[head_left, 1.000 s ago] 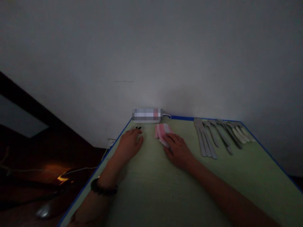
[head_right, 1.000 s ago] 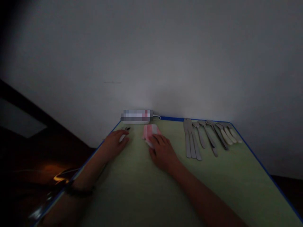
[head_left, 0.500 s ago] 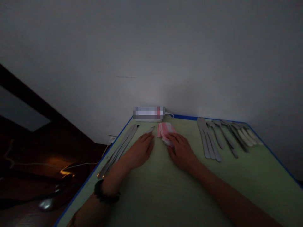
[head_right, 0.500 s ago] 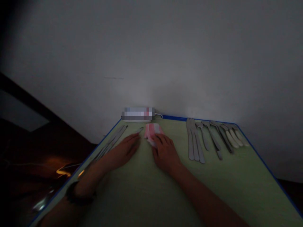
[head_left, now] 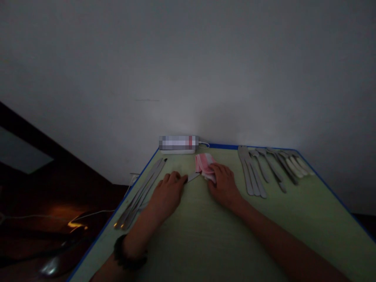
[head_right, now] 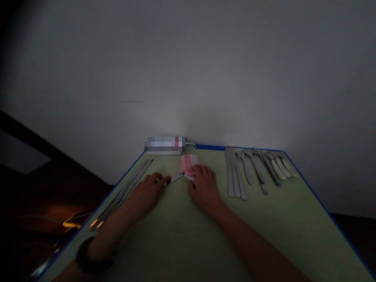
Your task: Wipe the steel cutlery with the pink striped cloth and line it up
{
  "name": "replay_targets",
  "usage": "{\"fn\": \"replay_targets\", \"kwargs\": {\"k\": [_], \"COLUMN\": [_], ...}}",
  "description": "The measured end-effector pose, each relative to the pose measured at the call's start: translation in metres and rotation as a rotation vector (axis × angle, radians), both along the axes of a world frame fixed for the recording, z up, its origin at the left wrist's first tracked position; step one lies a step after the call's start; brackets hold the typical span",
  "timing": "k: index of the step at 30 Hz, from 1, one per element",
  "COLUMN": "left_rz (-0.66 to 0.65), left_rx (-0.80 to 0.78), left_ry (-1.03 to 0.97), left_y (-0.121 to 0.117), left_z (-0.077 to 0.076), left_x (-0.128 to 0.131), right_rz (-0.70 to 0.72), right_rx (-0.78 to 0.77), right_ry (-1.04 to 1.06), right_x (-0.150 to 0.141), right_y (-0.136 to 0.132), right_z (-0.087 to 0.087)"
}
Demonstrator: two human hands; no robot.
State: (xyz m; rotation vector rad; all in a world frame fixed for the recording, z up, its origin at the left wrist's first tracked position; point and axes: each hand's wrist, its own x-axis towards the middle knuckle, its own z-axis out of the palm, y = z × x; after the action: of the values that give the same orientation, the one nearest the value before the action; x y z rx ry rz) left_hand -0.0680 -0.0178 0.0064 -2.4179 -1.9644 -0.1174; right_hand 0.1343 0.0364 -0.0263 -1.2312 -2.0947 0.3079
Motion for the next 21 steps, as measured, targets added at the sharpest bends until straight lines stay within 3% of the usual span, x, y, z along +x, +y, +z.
{"fn": "replay_targets", "kwargs": {"k": [4, 9, 12, 18, 21], "left_rz": [0.04, 0.036, 0.083, 0.042, 0.017], "left_rx": [-0.087, -0.119, -0.266, -0.385, -0.37], "left_ry": [0.012, -0.093, -0.169, -0.226, -0.198], "left_y": [-0.003, -0.004, -0.006, -0.012, -0.014], "left_z": [0.009, 0.013, 0.018, 0.029, 0.026], "left_x": [0.004, 0.002, -0.008, -0.005, 0.002], "right_rz": [0.007, -0.059, -0.08, 0.069, 0.149], "right_rx": [-0.063, -0.22, -0.261, -0.436, -0.434], "right_ry": [0.013, 0.445, 0.522, 0.608, 0.568], "right_x": [-0.002, 0.003, 0.007, 0.011, 0.013], "right_y": [-0.001, 0.001, 0.003, 0.005, 0.008], "right_z": [0.003, 0.009, 0.011, 0.012, 0.012]}}
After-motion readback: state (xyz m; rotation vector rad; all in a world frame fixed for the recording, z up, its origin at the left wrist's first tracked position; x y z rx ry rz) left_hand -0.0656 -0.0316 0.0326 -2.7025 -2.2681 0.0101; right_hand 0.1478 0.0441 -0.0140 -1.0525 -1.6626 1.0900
